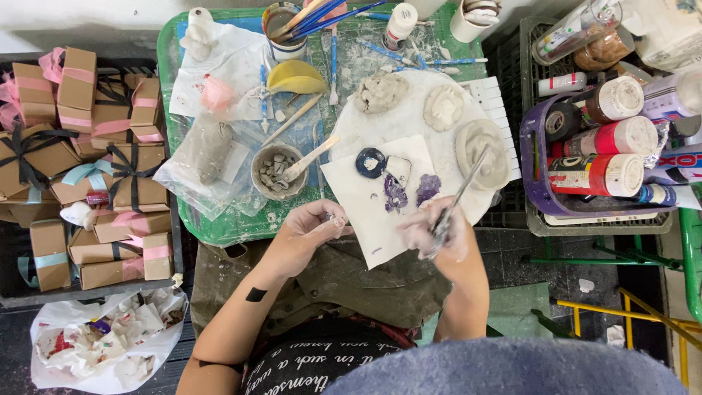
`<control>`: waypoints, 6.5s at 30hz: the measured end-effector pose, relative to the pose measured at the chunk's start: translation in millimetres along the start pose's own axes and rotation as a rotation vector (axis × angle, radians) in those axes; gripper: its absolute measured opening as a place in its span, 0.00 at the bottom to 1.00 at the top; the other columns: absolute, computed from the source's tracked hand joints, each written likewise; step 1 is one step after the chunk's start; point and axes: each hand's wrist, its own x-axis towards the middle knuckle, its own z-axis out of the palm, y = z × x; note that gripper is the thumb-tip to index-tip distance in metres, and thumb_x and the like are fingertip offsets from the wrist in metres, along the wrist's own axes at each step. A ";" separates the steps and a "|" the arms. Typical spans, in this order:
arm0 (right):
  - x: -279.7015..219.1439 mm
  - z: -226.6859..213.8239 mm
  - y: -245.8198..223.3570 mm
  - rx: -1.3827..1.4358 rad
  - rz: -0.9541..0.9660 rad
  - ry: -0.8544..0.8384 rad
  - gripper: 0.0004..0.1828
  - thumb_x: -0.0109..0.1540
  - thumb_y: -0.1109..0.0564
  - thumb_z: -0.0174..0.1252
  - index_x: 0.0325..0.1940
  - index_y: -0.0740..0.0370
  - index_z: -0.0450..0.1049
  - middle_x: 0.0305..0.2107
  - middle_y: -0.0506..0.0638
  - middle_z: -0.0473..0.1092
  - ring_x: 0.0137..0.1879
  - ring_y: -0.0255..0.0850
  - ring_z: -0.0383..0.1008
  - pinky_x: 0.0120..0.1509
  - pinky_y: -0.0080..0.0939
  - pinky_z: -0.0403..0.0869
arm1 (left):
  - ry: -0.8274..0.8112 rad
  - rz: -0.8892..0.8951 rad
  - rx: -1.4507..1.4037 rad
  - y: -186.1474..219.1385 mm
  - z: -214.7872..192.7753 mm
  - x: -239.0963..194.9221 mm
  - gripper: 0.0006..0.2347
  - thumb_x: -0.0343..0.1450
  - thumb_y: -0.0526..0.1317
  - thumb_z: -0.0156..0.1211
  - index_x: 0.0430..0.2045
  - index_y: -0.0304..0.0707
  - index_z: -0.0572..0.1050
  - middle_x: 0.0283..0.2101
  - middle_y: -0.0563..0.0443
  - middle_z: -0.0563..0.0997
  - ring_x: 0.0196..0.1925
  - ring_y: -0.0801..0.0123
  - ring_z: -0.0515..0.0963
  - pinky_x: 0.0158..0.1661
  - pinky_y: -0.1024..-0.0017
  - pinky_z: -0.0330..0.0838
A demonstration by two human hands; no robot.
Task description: The person molds and shapes small pieces of clay by hand, using a wooden modeling tool to press and refine details. They use scissors to cut small pieces and join different clay components together on a white paper surface.
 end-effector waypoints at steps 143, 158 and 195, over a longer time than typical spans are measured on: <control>59.0 175.2 75.8 -0.377 0.184 -0.470 0.21 0.70 0.39 0.50 0.42 0.60 0.59 0.23 0.47 0.56 0.30 0.35 0.56 0.36 0.39 0.62 | 0.408 0.523 0.690 37.8 -90.3 -10.2 0.08 0.70 0.26 0.68 0.41 0.31 0.81 0.46 0.47 0.86 0.45 0.73 0.83 0.48 0.75 0.78; 58.6 170.2 104.8 0.239 0.363 -0.592 0.16 0.70 0.47 0.53 0.48 0.58 0.57 0.26 0.44 0.56 0.29 0.31 0.56 0.34 0.34 0.61 | 0.460 0.411 0.390 21.0 -98.0 -6.0 0.08 0.73 0.26 0.63 0.45 0.27 0.80 0.45 0.48 0.84 0.46 0.74 0.83 0.47 0.77 0.78; 63.7 169.1 100.2 0.346 0.418 -0.608 0.15 0.73 0.42 0.47 0.47 0.55 0.58 0.21 0.39 0.50 0.25 0.29 0.48 0.29 0.32 0.53 | 0.560 0.354 0.716 47.0 -72.4 -7.5 0.05 0.72 0.30 0.65 0.39 0.31 0.83 0.33 0.53 0.85 0.35 0.79 0.83 0.35 0.80 0.76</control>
